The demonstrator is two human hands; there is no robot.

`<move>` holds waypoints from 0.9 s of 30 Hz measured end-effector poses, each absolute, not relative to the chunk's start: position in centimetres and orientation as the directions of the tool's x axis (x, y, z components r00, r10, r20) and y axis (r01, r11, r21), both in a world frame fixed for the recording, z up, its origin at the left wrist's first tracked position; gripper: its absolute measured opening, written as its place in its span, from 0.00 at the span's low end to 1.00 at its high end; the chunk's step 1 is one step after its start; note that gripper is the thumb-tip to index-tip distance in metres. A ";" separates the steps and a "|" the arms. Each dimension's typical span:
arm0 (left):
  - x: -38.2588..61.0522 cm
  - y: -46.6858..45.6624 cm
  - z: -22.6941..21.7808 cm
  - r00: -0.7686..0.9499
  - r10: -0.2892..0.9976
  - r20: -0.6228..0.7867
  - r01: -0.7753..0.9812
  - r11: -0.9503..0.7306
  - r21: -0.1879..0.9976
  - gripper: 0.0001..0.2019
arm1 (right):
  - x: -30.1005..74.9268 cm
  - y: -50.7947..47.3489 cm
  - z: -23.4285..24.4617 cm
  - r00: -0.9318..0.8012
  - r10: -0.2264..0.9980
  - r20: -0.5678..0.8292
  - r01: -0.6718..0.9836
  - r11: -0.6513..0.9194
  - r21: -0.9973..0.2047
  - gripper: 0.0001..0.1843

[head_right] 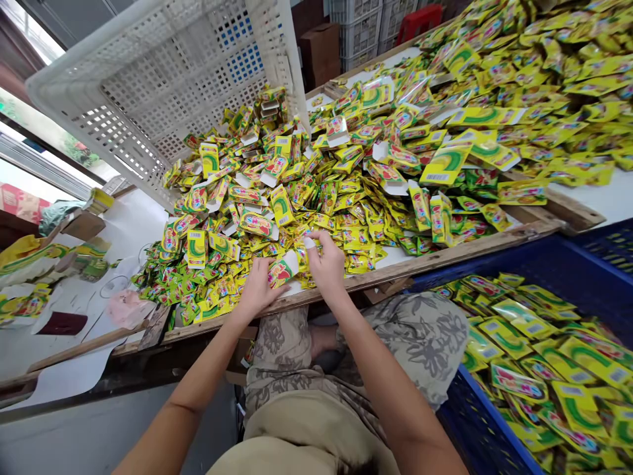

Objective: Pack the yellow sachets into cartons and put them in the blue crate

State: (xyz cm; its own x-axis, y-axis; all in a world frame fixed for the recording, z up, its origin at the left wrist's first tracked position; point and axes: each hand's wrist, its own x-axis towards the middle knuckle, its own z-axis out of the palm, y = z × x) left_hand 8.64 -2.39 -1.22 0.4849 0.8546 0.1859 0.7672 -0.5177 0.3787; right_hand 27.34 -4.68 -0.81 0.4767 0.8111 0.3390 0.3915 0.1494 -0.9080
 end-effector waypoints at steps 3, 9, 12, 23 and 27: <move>9.5 -3.2 -1.5 0.494 0.827 0.269 0.735 -0.562 0.379 0.31 | 26.8 -3.3 -0.9 0.428 0.784 0.450 0.524 0.190 -0.830 0.14; 9.8 -3.8 -2.0 0.401 0.836 0.375 0.749 -0.535 0.392 0.27 | 26.2 -3.8 -2.0 0.251 0.831 0.496 0.696 0.201 -0.689 0.15; 9.8 -3.9 -2.1 0.376 0.848 0.374 0.752 -0.515 0.411 0.27 | 26.3 -4.1 -1.7 0.204 0.843 0.498 0.766 0.179 -0.617 0.15; 10.4 -4.6 -3.1 0.371 0.851 0.371 0.773 -0.505 0.385 0.29 | 26.6 -3.2 0.4 -0.135 0.929 0.346 0.771 0.318 -0.552 0.09; 10.9 -4.5 -3.7 0.290 0.876 0.386 0.776 -0.451 0.442 0.34 | 26.8 -2.5 1.2 -0.135 0.939 0.316 0.656 0.324 -0.682 0.16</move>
